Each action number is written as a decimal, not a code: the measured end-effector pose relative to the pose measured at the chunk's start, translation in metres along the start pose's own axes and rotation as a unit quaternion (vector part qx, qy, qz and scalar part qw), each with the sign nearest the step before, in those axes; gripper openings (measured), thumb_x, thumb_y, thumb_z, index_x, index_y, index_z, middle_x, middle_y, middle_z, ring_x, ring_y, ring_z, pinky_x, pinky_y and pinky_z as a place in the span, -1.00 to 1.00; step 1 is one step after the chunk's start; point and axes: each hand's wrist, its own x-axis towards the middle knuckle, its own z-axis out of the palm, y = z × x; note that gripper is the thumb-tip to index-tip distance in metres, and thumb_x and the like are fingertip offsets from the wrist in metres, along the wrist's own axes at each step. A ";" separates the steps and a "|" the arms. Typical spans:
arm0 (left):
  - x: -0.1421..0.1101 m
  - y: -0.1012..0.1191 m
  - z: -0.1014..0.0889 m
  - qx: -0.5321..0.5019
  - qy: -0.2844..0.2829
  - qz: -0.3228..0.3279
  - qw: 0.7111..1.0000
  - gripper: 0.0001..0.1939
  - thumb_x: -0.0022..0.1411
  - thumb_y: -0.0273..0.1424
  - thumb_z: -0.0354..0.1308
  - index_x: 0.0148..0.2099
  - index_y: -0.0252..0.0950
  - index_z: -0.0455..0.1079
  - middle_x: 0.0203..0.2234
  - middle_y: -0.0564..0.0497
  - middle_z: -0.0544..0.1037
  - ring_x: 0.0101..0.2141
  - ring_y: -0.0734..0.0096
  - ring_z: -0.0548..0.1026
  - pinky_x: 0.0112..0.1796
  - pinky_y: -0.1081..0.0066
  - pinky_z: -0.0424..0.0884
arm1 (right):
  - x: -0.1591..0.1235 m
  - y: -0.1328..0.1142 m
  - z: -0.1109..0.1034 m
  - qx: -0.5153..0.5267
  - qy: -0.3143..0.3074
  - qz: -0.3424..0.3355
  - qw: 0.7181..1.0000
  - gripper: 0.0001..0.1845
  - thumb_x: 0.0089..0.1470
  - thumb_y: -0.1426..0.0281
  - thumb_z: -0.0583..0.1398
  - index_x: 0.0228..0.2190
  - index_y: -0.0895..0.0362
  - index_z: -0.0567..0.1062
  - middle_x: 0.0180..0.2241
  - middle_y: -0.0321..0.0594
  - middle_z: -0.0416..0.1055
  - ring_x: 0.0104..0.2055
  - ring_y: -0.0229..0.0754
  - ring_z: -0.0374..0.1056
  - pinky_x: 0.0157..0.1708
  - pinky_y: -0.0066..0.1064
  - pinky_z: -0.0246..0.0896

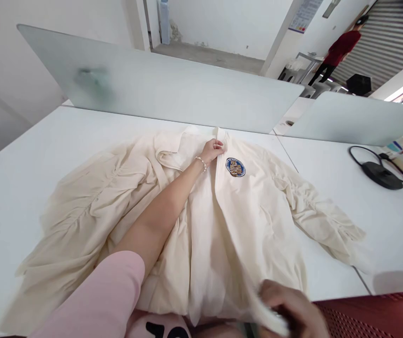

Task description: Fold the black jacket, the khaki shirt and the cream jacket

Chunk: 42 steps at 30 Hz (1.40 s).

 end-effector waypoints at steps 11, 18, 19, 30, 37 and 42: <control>0.006 -0.010 -0.021 0.333 0.003 0.152 0.930 -0.66 0.02 -0.78 -0.04 -0.24 -0.31 0.34 -0.13 -0.12 0.34 -0.11 0.29 0.40 0.10 0.21 0.31 | 0.029 0.032 0.069 -0.142 -0.181 0.020 0.973 -0.80 0.17 0.46 0.25 -0.14 0.06 0.46 -0.21 -0.29 0.46 -0.18 -0.16 0.37 -0.19 -0.42 0.15; 0.005 -0.026 -0.016 0.438 -0.114 0.182 0.873 -0.73 0.22 -0.69 -0.09 -0.09 -0.36 0.29 0.00 -0.21 0.25 0.04 0.22 0.34 0.15 0.23 0.27 | 0.020 0.038 0.039 -0.134 -0.181 0.058 0.972 -0.76 -0.05 0.65 0.13 -0.35 0.13 0.47 -0.39 -0.32 0.40 -0.36 -0.27 0.33 -0.36 -0.51 0.10; 0.005 -0.027 -0.015 0.441 -0.113 0.185 0.871 -0.74 0.24 -0.66 -0.08 -0.06 -0.37 0.28 0.01 -0.22 0.25 0.05 0.20 0.33 0.16 0.22 0.26 | 0.017 0.039 0.034 -0.135 -0.181 0.072 0.972 -0.78 -0.07 0.64 0.13 -0.38 0.14 0.46 -0.42 -0.32 0.39 -0.39 -0.28 0.32 -0.39 -0.52 0.09; 0.000 -0.026 -0.011 0.469 -0.133 0.205 0.849 -0.76 0.29 -0.51 0.01 0.00 -0.40 0.30 0.01 -0.23 0.27 0.10 0.14 0.30 0.22 0.18 0.16 | 0.041 0.040 -0.059 -0.215 0.032 0.033 0.976 -0.67 0.31 0.14 0.09 -0.10 0.09 0.49 -0.11 -0.09 0.43 -0.07 -0.07 0.42 -0.10 -0.30 0.36; -0.006 -0.022 -0.010 0.490 -0.117 0.194 0.842 -0.74 0.31 -0.48 -0.01 0.02 -0.41 0.31 0.03 -0.26 0.28 0.07 0.11 0.31 0.21 0.13 0.16 | 0.085 0.138 -0.127 -0.480 0.159 0.088 0.858 -0.23 0.31 -0.05 -0.11 0.29 0.25 0.16 0.26 0.26 0.01 0.34 0.25 -0.05 0.17 0.19 0.05; -0.011 -0.022 -0.008 0.528 -0.060 0.167 0.830 -0.70 0.33 -0.40 0.00 0.08 -0.31 0.32 0.11 -0.25 0.25 0.16 -0.02 0.25 0.27 -0.17 -0.08 | 0.098 0.170 -0.145 -0.552 0.163 0.083 0.813 -0.26 0.35 -0.01 -0.20 0.33 0.21 0.09 0.30 0.27 -0.03 0.36 0.24 -0.10 0.16 0.30 -0.06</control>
